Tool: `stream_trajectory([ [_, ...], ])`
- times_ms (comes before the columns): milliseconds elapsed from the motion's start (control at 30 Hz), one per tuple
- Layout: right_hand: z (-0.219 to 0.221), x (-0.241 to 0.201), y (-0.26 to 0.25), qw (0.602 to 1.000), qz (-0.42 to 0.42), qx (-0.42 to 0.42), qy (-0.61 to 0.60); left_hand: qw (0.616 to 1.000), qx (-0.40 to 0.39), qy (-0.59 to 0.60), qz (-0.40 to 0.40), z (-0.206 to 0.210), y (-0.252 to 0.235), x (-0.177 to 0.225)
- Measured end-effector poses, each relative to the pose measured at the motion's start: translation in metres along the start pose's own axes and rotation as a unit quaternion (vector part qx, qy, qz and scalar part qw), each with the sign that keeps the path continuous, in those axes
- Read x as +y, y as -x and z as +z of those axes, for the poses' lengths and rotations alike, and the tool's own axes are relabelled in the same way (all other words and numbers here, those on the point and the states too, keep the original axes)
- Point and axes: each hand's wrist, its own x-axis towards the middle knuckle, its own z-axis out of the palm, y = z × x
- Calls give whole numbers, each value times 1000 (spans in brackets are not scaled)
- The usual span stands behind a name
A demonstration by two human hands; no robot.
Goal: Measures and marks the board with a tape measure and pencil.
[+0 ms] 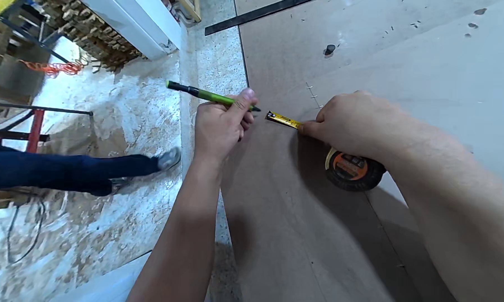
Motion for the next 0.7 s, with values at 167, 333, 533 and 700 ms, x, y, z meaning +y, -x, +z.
stream_trajectory([
  [167, 2, 4, -2, 1000, 2, 13, 3, 997, 2, -21, -72, 13, -1, 11],
  [333, 3, 4, -6, 1000, 1, 5, 14, 995, -8, -63, -79, 16, -10, 12],
  [533, -1, 2, -2, 1000, -5, 0, 17, 991, -22, -94, -91, 18, -17, 14],
  [700, -1, 1, 0, 1000, 2, 9, 7, 992, 4, -94, -88, 19, -16, 8],
])
